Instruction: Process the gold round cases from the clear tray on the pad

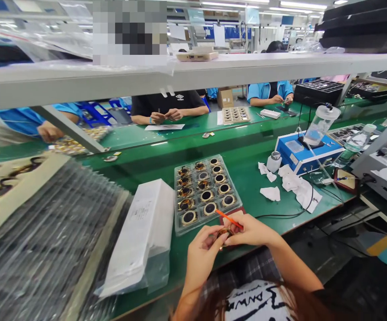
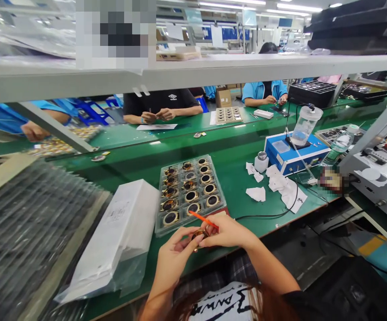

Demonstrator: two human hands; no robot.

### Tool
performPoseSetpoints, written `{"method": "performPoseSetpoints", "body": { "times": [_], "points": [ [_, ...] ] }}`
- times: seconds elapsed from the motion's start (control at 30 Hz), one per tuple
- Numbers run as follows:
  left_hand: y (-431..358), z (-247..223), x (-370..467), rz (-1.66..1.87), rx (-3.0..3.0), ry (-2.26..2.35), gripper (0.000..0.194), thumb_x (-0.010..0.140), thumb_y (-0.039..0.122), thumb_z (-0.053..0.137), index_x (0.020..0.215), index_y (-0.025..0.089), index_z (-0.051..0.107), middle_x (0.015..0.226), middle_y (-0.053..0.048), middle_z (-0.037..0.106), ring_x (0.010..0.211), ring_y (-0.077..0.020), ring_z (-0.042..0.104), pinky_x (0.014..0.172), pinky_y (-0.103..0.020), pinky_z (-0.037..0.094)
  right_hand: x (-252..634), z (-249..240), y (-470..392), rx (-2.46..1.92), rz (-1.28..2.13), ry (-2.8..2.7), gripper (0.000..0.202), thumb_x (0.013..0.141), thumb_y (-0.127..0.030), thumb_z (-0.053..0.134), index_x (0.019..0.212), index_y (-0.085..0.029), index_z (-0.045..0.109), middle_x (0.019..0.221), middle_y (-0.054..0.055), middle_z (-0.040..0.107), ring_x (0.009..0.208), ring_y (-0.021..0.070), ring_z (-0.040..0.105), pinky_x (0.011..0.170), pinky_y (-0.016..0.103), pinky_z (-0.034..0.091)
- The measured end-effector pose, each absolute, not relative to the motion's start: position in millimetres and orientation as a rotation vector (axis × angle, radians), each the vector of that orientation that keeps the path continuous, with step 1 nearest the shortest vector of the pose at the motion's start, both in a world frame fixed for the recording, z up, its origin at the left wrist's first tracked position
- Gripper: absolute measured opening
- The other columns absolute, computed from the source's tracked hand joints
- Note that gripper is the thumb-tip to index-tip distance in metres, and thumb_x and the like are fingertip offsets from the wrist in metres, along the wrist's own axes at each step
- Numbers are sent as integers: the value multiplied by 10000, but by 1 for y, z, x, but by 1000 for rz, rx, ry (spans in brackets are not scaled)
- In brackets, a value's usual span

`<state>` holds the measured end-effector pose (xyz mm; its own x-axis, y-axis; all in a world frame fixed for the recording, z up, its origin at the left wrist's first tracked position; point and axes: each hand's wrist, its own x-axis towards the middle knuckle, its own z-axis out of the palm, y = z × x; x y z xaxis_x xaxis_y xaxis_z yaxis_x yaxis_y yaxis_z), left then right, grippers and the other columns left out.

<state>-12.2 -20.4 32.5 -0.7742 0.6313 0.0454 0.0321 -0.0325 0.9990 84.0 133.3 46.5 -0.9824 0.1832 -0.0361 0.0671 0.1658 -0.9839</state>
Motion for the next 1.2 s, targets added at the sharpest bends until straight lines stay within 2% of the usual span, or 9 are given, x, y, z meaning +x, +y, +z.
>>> {"method": "performPoseSetpoints", "body": {
  "times": [0.1, 0.17, 0.37, 0.43, 0.53, 0.73, 0.97, 1.13, 1.2],
  "points": [
    [-17, 35, -15, 1964, 431, 1733, 362, 529, 371, 901, 787, 171, 745, 733, 6, 624, 580, -106, 605, 470, -179, 492, 91, 41, 155, -569, 1118, -2588, 355, 872, -341, 673, 1202, -218, 623, 1019, 51, 630, 935, 193, 573, 815, 301, 460],
    [-15, 37, -17, 2028, 263, 1642, 430, 469, 365, 931, 780, 154, 723, 711, 10, 640, 558, -95, 590, 448, -166, 469, 96, 30, 170, -865, 604, -2605, 286, 940, -305, 578, 1189, -180, 642, 1086, 124, 612, 1006, 248, 554, 891, 381, 438],
    [-8, 46, -13, 2065, 162, 1399, 505, 465, 420, 930, 776, 145, 642, 670, 16, 642, 541, -93, 580, 436, -169, 438, 107, 13, 171, -1129, 353, -2475, 245, 938, -188, 503, 1098, -130, 680, 1205, 237, 592, 1114, 396, 485, 928, 625, 350],
    [-6, 50, -11, 2055, 170, 1361, 512, 481, 425, 924, 792, 152, 621, 688, 24, 633, 562, -97, 590, 457, -179, 459, 108, 23, 161, -925, 472, -2389, 261, 965, -190, 456, 1097, -171, 681, 1243, 197, 606, 1176, 375, 473, 994, 639, 318],
    [-5, 54, -6, 2043, 202, 1325, 499, 519, 409, 915, 814, 160, 597, 745, 29, 624, 594, -93, 597, 495, -194, 494, 104, 38, 146, -310, 1117, -2268, 224, 974, -325, 514, 1107, -234, 670, 1237, 127, 630, 1174, 284, 540, 1014, 510, 427],
    [-7, 51, 4, 2069, 258, 1292, 531, 555, 389, 907, 875, 183, 536, 789, 62, 553, 571, -64, 567, 467, -173, 470, 85, 28, 127, 67, 2252, -1825, 512, 773, -450, 787, 1206, -255, 598, 1163, 72, 632, 970, 200, 642, 799, 364, 591],
    [-8, 39, 7, 2110, 285, 1272, 540, 609, 358, 880, 875, 208, 434, 852, 54, 553, 650, -63, 582, 536, -156, 477, 79, 7, 122, -15, 2360, -1681, 533, 683, -426, 853, 1142, -250, 646, 1164, 72, 681, 941, 209, 666, 767, 349, 600],
    [-13, 33, 3, 2084, 353, 1206, 509, 649, 435, 842, 953, 209, 502, 931, 11, 568, 672, -87, 579, 547, -189, 494, 73, -1, 116, -129, 2367, -1643, 635, 613, -551, 855, 1121, -253, 619, 1139, 77, 689, 851, 211, 675, 620, 328, 598],
    [-16, 32, 0, 2087, 358, 1168, 501, 693, 508, 792, 994, 208, 528, 932, 1, 570, 670, -100, 586, 548, -211, 505, 70, 0, 114, -143, 2312, -1659, 654, 599, -615, 838, 1093, -248, 617, 1114, 80, 694, 881, 223, 676, 674, 355, 604]
  ]
}}
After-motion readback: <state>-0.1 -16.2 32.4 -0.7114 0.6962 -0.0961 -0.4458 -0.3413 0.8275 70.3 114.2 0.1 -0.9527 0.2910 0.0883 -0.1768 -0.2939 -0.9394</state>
